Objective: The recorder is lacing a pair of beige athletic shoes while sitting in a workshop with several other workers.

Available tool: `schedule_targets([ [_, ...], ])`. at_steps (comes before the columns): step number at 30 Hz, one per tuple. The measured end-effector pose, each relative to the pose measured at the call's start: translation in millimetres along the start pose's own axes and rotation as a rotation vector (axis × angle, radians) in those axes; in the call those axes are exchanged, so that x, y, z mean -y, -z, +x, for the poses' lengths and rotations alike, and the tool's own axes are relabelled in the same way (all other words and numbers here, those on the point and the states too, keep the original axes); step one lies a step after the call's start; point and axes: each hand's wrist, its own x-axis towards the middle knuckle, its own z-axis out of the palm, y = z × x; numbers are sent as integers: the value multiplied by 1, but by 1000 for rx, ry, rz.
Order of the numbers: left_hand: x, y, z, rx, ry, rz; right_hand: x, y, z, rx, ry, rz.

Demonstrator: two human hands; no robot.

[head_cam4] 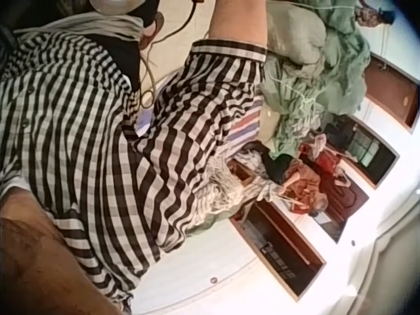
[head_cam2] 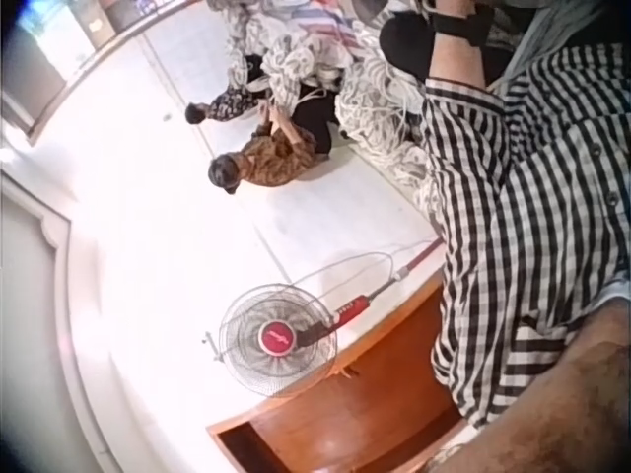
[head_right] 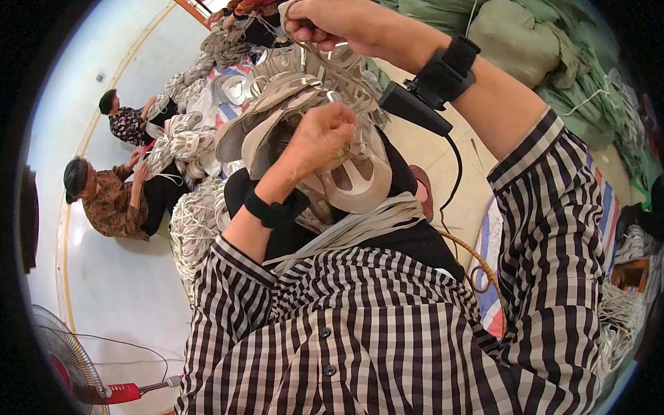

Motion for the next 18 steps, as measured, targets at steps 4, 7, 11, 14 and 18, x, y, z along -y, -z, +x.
schedule_targets([
  [4, -17, 10, -30, -124, -41, 59, 14, 1, -9, -66, 13, -57],
  [7, -3, -12, -77, -134, -377, 303, 16, 9, -10, -80, 15, -51],
  [11, -3, -40, -97, -13, -607, 525, 28, 15, -10, -93, -18, 25],
  [14, 3, -38, -86, -3, -619, 565, 50, 9, -14, -77, -42, 58],
  [18, 30, -44, -73, 11, -647, 435, 87, 5, -20, 72, -78, 77],
])
